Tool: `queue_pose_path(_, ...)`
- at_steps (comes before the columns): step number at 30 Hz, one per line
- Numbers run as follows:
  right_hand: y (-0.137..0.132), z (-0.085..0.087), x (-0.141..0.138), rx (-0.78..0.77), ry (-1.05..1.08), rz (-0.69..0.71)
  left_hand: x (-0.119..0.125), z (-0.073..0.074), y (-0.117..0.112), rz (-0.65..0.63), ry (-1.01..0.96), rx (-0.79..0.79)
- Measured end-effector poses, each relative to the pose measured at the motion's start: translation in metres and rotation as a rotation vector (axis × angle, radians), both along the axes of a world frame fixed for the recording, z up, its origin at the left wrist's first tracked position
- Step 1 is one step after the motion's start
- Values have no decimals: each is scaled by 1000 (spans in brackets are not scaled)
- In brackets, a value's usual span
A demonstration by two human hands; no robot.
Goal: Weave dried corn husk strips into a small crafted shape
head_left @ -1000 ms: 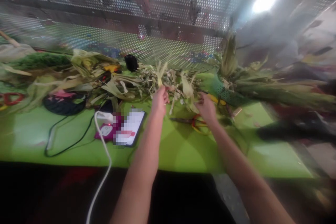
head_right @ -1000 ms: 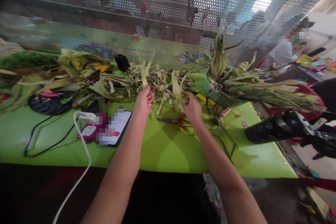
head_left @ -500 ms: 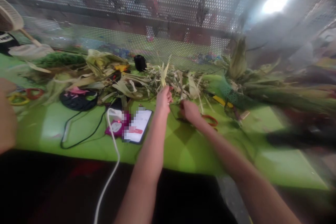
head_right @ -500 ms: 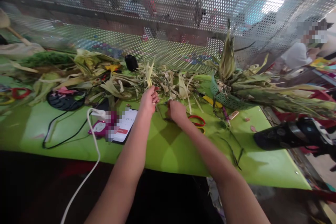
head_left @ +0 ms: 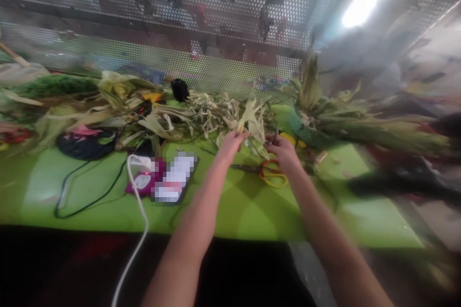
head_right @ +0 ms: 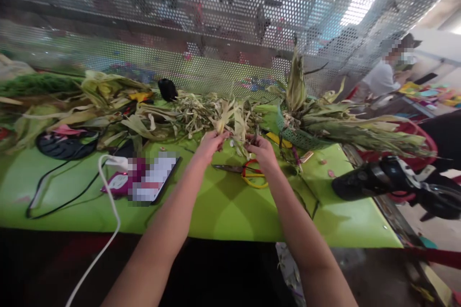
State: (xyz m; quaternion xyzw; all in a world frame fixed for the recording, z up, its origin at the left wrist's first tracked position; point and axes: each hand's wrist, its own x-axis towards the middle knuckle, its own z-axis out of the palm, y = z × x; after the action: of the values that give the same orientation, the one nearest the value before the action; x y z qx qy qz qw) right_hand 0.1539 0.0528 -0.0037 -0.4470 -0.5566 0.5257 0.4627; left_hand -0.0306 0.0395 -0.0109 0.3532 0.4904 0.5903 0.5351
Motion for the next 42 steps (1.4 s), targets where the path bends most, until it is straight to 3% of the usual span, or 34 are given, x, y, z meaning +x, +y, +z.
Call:
queue_pose_path(5,-7,1,2,-66,120,19,23,-2,-5,-177,-99,25)
queue_pose_path(10,-10,-3,-5,-55,51,76,34,-2,-9,-236,-146,102)
queue_pose_path(13,-7,-3,-2,13,-3,33,27,-1,-8,-177,-105,70)
queue_pose_path(17,0,5,16,207,104,-185,8,0,-5,-134,-40,-27)
queue_pose_path(24,6,9,26,340,182,-181,-7,12,-11,-367,-104,4)
queue_pose_path(30,-1,10,25,432,-26,-135,-12,17,-16,-568,-127,-30)
queue_pose_path(36,6,3,32,485,-294,-194,-16,10,-12,-545,-109,-22)
queue_pose_path(42,3,6,27,338,-36,-105,-21,6,-9,-507,-97,-26)
